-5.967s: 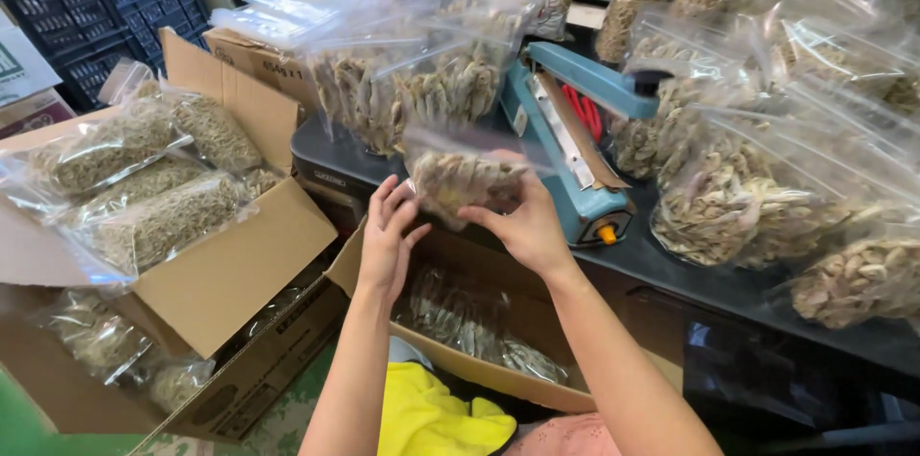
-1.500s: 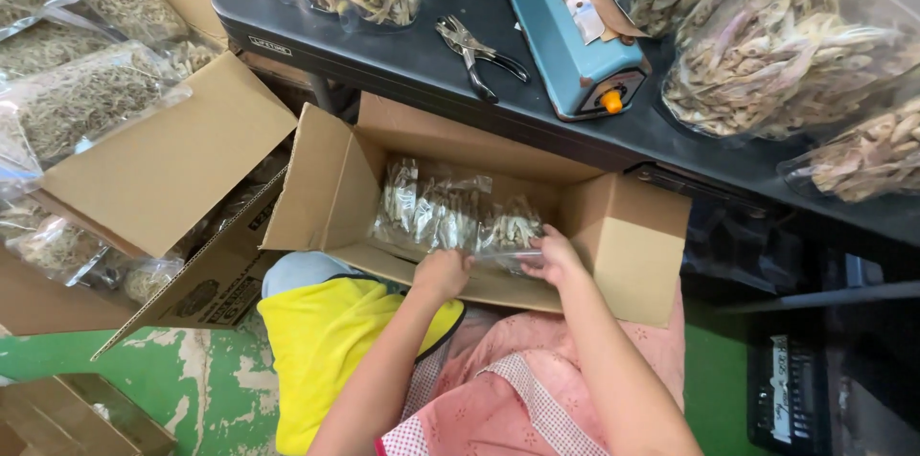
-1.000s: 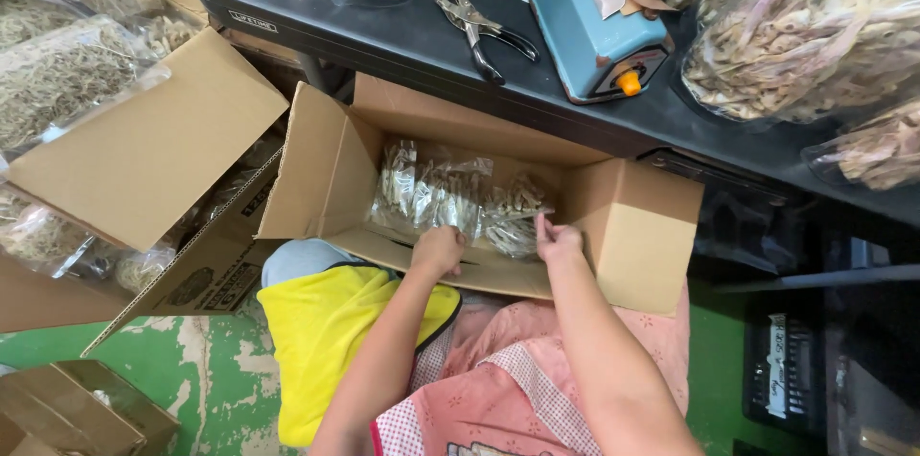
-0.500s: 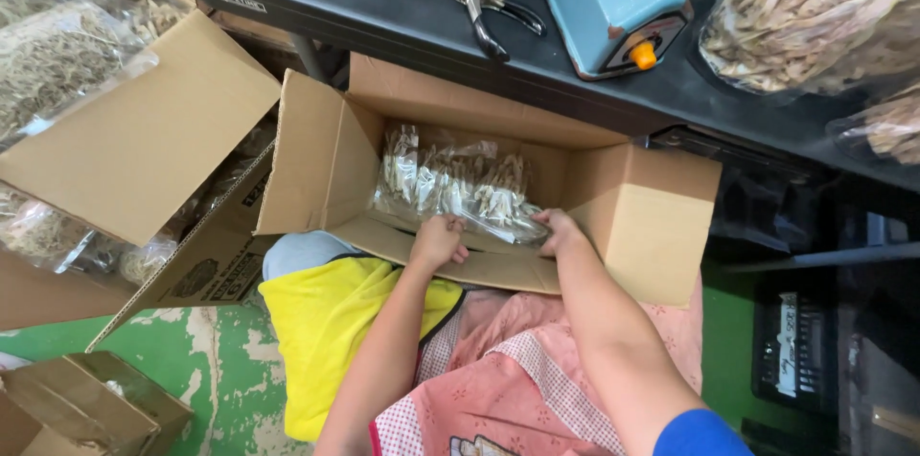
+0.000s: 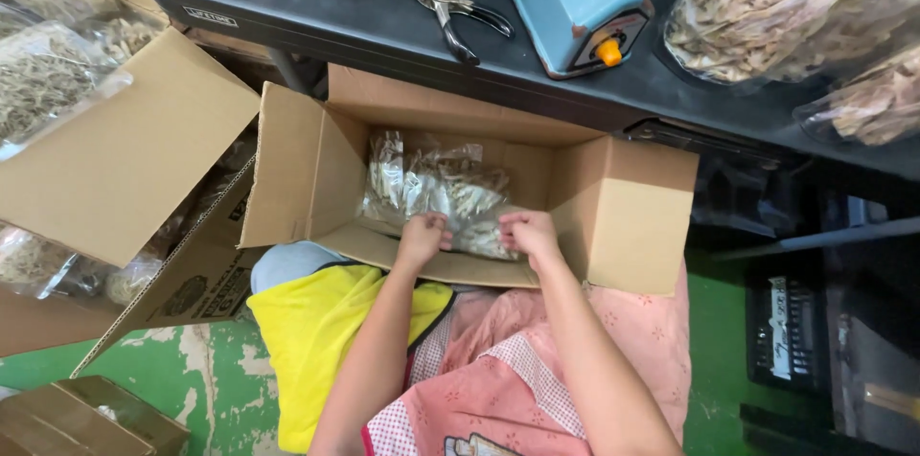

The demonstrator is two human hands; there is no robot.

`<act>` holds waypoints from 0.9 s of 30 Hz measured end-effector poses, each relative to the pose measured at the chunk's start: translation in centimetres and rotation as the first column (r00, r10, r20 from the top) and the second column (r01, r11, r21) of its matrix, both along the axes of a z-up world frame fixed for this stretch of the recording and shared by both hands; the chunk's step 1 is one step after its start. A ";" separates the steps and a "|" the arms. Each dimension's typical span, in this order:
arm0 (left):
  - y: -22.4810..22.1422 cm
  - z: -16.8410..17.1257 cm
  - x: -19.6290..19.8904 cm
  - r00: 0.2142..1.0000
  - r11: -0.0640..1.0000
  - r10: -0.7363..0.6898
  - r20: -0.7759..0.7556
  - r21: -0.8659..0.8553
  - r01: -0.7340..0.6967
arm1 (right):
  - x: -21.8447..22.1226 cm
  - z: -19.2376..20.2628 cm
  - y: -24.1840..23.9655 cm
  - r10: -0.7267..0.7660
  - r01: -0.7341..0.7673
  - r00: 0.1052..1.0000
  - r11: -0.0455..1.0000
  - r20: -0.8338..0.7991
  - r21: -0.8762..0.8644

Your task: The person is packing small bags of dried fish into larger bags, using a hole puncher on the small bags, and sealing bags with an impulse sealer.

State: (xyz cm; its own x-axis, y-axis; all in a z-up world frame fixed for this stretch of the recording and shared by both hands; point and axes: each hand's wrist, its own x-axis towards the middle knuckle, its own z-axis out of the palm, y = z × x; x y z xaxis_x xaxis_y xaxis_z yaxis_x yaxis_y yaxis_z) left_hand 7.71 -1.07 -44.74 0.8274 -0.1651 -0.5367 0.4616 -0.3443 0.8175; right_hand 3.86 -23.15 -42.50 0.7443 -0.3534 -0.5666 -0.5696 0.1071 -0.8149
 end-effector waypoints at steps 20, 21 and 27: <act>3.5 3.0 0.9 0.477 0.448 0.877 0.061 -0.466 -0.763 | 0.6 5.8 7.1 0.699 -0.695 0.715 0.712 -0.004 0.100; 3.4 3.8 0.7 0.474 0.446 0.878 0.062 -0.467 -0.764 | 1.5 0.4 5.8 0.701 -0.697 0.713 0.710 -0.002 0.100; 3.3 6.3 -0.3 0.440 0.521 0.854 0.279 -0.439 -0.732 | 7.7 -12.8 6.3 0.812 -0.931 0.263 0.070 -0.522 -0.359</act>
State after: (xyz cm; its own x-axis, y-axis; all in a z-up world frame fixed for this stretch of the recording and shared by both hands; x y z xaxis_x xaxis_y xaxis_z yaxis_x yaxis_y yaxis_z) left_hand 7.39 2.28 -38.44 0.7639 0.6265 -0.1547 0.0297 0.2053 0.9782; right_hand 11.60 -16.86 -55.33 0.6688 0.2508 -0.6999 -0.0416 -0.9273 -0.3721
